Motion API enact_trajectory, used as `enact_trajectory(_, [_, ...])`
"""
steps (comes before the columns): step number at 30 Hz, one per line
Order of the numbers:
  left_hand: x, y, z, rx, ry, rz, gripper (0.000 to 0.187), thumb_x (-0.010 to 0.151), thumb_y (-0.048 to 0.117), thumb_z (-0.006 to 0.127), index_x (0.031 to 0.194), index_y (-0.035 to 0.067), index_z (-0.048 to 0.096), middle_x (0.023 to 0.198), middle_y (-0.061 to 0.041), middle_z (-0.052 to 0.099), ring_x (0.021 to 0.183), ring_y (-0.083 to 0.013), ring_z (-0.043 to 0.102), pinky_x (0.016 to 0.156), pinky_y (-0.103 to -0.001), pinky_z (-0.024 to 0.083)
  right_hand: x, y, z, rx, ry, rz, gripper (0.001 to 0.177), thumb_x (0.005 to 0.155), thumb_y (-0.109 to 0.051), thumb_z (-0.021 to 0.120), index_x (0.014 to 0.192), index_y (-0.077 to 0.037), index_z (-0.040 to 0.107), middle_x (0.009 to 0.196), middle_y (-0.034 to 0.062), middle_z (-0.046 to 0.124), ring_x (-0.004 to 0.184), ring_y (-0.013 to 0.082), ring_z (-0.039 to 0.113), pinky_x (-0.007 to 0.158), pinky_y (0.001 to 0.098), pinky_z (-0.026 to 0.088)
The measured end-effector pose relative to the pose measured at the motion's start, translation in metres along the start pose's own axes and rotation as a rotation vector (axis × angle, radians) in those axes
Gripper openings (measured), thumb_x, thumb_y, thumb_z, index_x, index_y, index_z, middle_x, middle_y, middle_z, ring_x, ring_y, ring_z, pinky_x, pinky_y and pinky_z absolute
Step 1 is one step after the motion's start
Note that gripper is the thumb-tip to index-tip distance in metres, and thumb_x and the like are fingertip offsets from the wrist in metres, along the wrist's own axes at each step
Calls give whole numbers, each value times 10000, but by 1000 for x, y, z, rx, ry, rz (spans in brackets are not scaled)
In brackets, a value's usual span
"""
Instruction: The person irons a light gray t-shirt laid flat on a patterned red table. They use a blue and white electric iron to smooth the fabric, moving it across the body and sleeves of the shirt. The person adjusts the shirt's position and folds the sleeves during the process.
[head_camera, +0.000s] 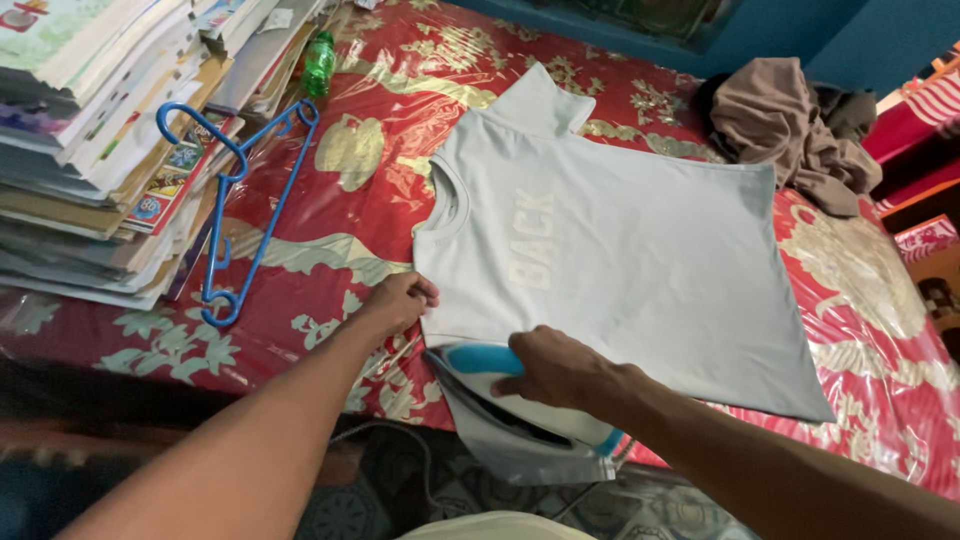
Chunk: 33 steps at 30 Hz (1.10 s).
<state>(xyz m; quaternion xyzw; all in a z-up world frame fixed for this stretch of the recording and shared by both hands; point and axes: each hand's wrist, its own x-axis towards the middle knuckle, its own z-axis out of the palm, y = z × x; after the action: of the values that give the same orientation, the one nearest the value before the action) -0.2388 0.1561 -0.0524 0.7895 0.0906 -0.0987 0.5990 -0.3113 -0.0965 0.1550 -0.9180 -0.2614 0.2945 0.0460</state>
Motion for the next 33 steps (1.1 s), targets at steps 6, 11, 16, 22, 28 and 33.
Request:
enact_trajectory(6, [-9, 13, -3, -43, 4, -69, 220, 944, -41, 525, 1064, 23, 698, 1018, -69, 766, 884, -138, 693, 834, -283, 569, -17, -8, 3, 53, -105, 72, 503, 841, -484, 780, 983, -12, 676, 817, 166, 728, 776, 316, 741, 721, 477, 577])
enact_trajectory(11, [-17, 19, -7, -32, -9, -85, 211, 932, -38, 555, 1077, 34, 690, 1038, -62, 760, 918, -139, 683, 858, -289, 555, -28, -9, 20, 85, -77, 41, 496, 829, -462, 802, 992, -8, 684, 805, 157, 726, 770, 322, 736, 730, 476, 571])
enact_trajectory(16, [-13, 12, -7, -91, -29, -27, 221, 908, -61, 577, 1077, 19, 696, 1043, -79, 763, 948, -165, 691, 883, -299, 561, -43, -11, 34, 111, -62, -7, 491, 821, -436, 826, 972, 8, 681, 838, 205, 709, 823, 382, 722, 748, 479, 559])
enact_trajectory(22, [-13, 8, -8, -86, -51, -16, 211, 899, -43, 615, 1087, 23, 683, 1063, -69, 761, 987, -147, 696, 914, -290, 544, -61, -18, 27, 180, -97, 71, 476, 799, -443, 830, 965, -20, 689, 853, 174, 718, 834, 351, 718, 765, 480, 552])
enact_trajectory(28, [-7, -6, -7, -65, -33, 24, 194, 908, -37, 620, 1079, 14, 696, 1047, -64, 771, 983, -152, 699, 912, -291, 550, -49, -5, 11, 175, -16, 134, 523, 806, -479, 820, 979, -6, 680, 822, 192, 719, 812, 339, 724, 753, 469, 553])
enact_trajectory(33, [2, -18, -2, -106, -30, 43, 189, 891, -36, 645, 1064, 18, 701, 1034, -73, 773, 953, -154, 703, 896, -288, 558, -20, 8, 2, 140, 7, 198, 543, 798, -517, 809, 1010, -30, 696, 883, 167, 725, 835, 320, 728, 746, 482, 558])
